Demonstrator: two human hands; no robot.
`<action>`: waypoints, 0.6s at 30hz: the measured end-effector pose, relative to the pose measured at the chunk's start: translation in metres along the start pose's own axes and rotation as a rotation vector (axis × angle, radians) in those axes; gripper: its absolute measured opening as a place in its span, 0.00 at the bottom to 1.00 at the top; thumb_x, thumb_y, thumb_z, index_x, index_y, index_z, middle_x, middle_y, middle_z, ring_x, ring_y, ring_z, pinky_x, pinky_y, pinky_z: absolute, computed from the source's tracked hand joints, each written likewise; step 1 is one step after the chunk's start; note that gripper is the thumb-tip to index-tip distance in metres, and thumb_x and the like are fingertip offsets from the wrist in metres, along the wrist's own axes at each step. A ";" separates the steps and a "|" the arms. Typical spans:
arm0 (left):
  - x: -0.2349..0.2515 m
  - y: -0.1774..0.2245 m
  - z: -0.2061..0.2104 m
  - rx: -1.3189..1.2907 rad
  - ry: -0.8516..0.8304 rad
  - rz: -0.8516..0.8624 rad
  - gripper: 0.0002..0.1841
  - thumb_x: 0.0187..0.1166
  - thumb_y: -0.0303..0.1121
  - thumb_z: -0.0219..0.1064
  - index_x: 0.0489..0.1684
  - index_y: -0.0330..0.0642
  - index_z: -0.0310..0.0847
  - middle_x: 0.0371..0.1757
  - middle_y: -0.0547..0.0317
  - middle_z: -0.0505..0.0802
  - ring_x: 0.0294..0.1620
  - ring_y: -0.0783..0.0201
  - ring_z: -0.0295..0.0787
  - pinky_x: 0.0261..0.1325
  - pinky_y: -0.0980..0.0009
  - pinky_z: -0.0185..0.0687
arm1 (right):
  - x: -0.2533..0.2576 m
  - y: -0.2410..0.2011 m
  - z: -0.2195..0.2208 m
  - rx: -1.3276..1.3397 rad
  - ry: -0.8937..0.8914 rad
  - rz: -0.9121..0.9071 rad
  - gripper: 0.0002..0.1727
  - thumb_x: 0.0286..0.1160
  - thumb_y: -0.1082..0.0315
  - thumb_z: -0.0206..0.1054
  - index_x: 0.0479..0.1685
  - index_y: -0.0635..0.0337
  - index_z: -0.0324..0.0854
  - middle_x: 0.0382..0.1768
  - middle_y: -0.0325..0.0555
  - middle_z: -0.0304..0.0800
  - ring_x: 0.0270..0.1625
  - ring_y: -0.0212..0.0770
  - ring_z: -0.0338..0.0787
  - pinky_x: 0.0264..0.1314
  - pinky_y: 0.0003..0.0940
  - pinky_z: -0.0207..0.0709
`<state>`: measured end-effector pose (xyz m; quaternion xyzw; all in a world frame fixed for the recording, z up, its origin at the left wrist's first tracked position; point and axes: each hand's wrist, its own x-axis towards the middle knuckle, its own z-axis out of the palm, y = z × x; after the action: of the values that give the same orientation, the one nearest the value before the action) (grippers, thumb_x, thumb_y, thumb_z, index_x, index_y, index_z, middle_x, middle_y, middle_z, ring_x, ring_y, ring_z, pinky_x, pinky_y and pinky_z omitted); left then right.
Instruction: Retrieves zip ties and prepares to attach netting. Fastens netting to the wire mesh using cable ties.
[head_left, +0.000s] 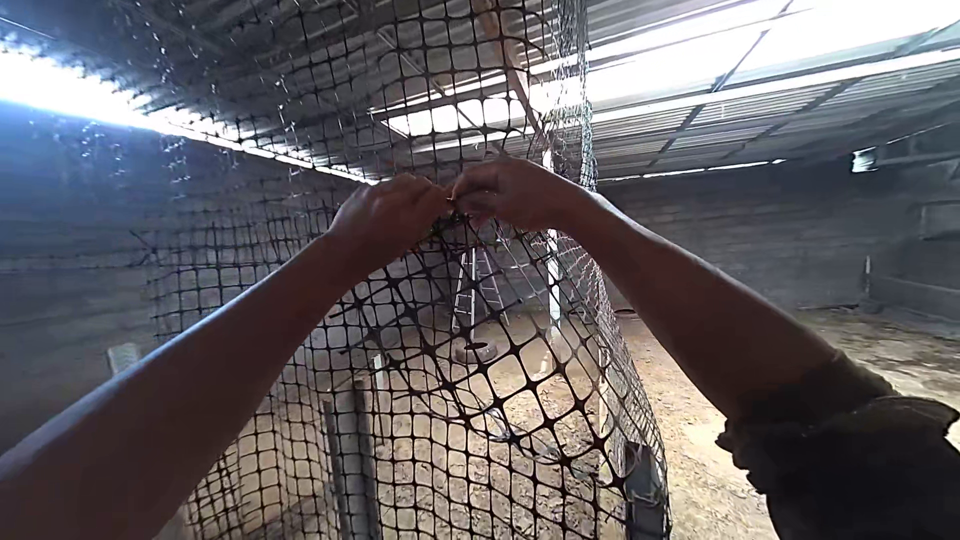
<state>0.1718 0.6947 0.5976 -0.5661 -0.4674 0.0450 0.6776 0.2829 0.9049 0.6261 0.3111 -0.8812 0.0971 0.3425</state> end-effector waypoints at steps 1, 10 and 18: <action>-0.001 0.000 -0.002 -0.035 -0.036 -0.035 0.12 0.88 0.25 0.57 0.51 0.24 0.83 0.44 0.32 0.91 0.44 0.36 0.94 0.46 0.48 0.89 | -0.002 0.000 0.001 -0.119 0.040 -0.088 0.15 0.90 0.66 0.58 0.59 0.63 0.86 0.56 0.49 0.91 0.53 0.34 0.92 0.59 0.31 0.85; -0.029 -0.001 -0.002 -0.214 -0.202 -0.297 0.10 0.83 0.22 0.57 0.42 0.26 0.84 0.38 0.35 0.91 0.39 0.37 0.91 0.44 0.39 0.85 | -0.028 0.049 -0.004 -0.472 0.147 -0.219 0.15 0.80 0.73 0.54 0.44 0.71 0.87 0.49 0.61 0.89 0.59 0.56 0.88 0.65 0.53 0.79; -0.006 0.005 -0.020 -0.982 -0.215 -0.816 0.09 0.90 0.39 0.52 0.51 0.54 0.80 0.66 0.74 0.85 0.46 0.86 0.81 0.41 0.85 0.76 | -0.027 0.019 -0.002 0.728 0.203 0.217 0.19 0.91 0.63 0.40 0.48 0.56 0.79 0.39 0.38 0.91 0.26 0.27 0.84 0.25 0.22 0.76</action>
<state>0.1839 0.6785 0.5912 -0.5792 -0.6765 -0.3787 0.2520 0.2882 0.9336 0.6103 0.3059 -0.7787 0.4692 0.2829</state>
